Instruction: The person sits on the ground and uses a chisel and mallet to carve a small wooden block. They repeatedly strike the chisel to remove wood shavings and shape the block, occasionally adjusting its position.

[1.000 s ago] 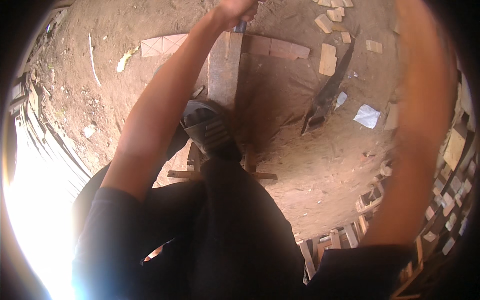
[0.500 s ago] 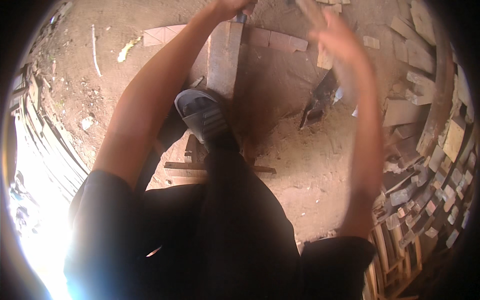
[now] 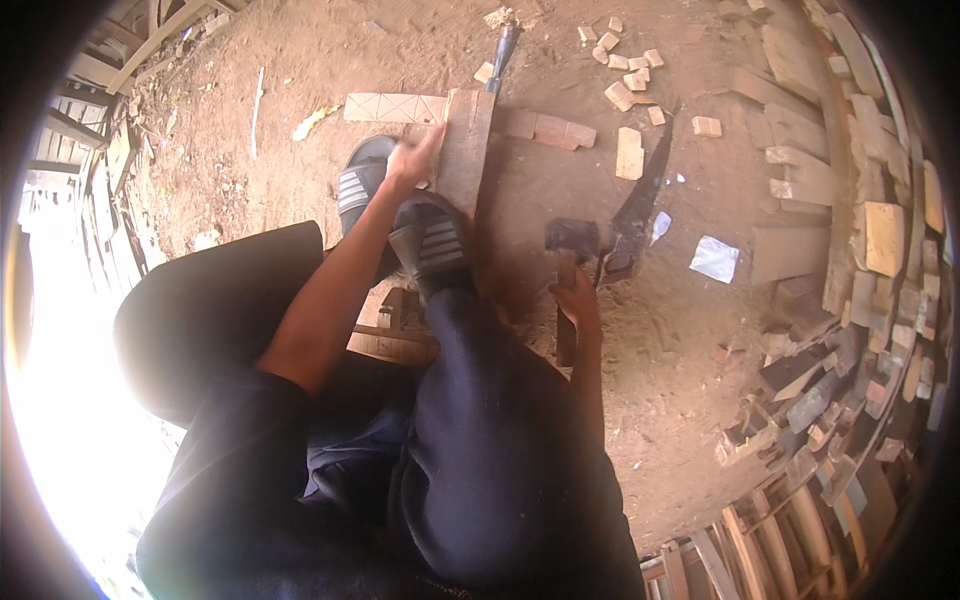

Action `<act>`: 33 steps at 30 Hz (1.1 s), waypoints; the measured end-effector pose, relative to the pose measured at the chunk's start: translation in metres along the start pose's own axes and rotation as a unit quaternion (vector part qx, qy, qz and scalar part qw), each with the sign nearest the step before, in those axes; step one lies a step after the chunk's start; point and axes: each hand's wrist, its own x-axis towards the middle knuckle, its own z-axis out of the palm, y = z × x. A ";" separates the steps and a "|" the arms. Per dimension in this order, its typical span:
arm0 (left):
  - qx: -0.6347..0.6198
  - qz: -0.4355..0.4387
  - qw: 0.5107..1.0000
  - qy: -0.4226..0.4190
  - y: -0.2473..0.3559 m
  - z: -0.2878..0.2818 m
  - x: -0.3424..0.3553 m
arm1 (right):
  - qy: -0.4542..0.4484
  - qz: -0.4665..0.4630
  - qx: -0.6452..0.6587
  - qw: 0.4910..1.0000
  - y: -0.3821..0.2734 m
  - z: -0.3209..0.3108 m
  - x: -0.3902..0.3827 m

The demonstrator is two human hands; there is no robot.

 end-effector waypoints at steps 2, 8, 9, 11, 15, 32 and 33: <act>-0.020 0.037 0.980 -0.194 0.016 0.005 -0.003 | 0.054 -0.016 -0.098 0.994 0.023 -0.007 0.007; 0.080 -0.001 0.977 -0.197 0.035 0.009 0.008 | 0.091 -0.156 -0.105 0.978 -0.003 0.015 -0.004; 0.089 0.010 0.986 -0.143 0.020 0.020 0.020 | 0.068 -0.171 -0.111 0.977 0.005 0.017 0.003; 0.042 0.017 0.995 -0.086 0.022 0.035 0.022 | 0.021 -0.123 -0.104 0.987 0.005 0.018 -0.006; 0.069 0.015 0.997 -0.042 0.058 0.041 0.037 | -0.044 -0.049 -0.081 0.995 -0.010 0.014 -0.015; -0.090 0.080 0.990 -0.071 0.149 -0.001 0.092 | 0.009 -0.071 0.331 0.941 -0.319 -0.111 0.236; -0.120 0.060 0.985 -0.110 0.167 0.008 0.101 | 0.004 -0.076 0.325 0.943 -0.333 -0.121 0.262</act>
